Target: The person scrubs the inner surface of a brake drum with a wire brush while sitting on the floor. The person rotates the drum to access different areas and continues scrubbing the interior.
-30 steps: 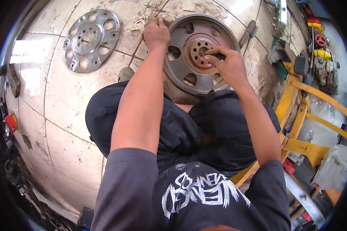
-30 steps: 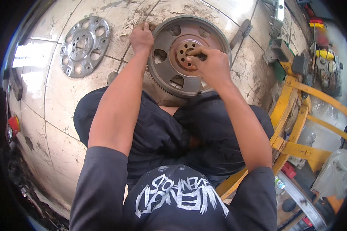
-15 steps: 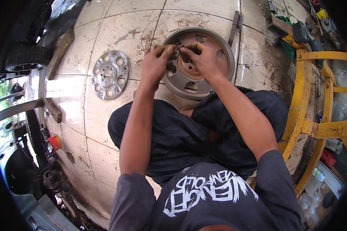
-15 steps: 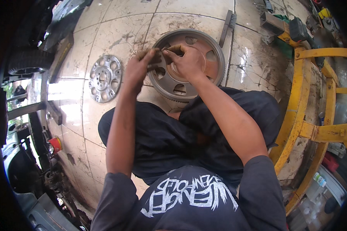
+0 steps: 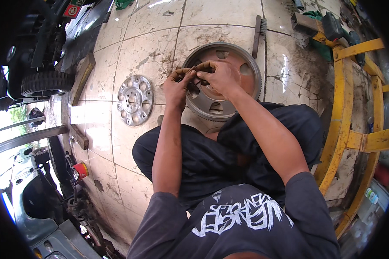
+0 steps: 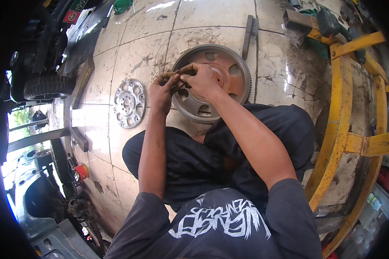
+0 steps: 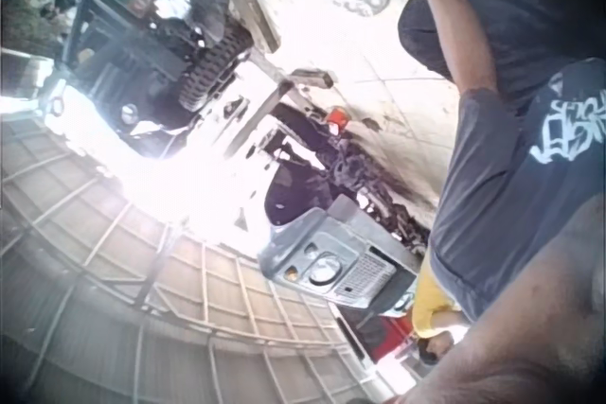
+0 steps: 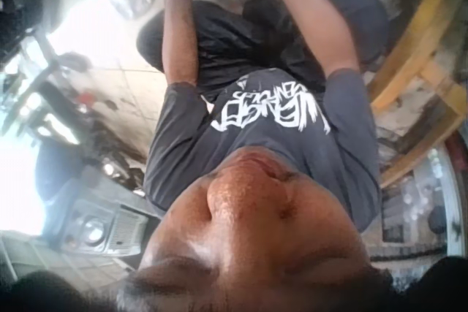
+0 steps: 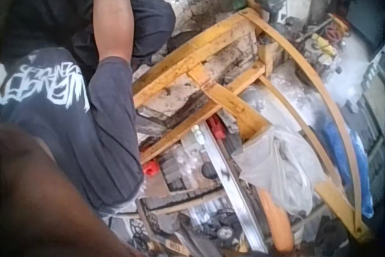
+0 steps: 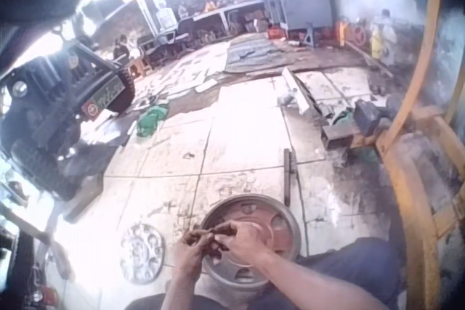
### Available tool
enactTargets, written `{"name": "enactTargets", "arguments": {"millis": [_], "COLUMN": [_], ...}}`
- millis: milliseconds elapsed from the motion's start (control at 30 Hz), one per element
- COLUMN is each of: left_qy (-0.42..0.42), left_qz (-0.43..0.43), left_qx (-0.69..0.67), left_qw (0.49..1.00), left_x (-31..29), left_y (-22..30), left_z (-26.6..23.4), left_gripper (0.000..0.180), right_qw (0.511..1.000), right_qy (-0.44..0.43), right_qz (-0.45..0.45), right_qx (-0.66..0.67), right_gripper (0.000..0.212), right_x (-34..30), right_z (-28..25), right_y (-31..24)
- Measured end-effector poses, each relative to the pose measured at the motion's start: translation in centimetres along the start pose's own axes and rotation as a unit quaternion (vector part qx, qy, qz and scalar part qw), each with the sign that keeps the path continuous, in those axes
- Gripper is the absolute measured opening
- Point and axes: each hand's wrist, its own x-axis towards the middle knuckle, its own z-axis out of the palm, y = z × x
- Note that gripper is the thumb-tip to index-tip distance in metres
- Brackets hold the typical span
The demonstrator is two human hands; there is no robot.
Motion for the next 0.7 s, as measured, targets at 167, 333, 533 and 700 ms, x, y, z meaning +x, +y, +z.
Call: {"name": "enactTargets", "arguments": {"millis": [167, 333, 533, 700], "left_qy": [0.018, 0.086, 0.034, 0.071], "left_qz": [-0.053, 0.053, 0.217, 0.214], "left_qx": [0.011, 0.311, 0.408, 0.421], "left_qw": [0.998, 0.945, 0.886, 0.879], "left_x": [1.0, -0.3, 1.0, -0.3], "left_y": [-1.2, -0.5, -4.6, -5.8], "left_z": [-0.9, -0.7, 1.4, 0.6], "left_gripper": [0.028, 0.032, 0.032, 0.04], "right_qw": [0.99, 0.994, 0.996, 0.982], "right_qy": [-0.004, -0.02, 0.015, -0.117], "right_qz": [-0.007, 0.015, -0.012, 0.051], "right_qx": [-0.137, -0.108, -0.089, 0.142], "right_gripper": [0.036, 0.036, 0.036, 0.037], "right_x": [1.8, 2.3, 4.7, 4.8], "right_z": [0.8, 1.7, 1.0, 1.9], "right_y": [3.7, 6.6, 11.6, 11.1]}}
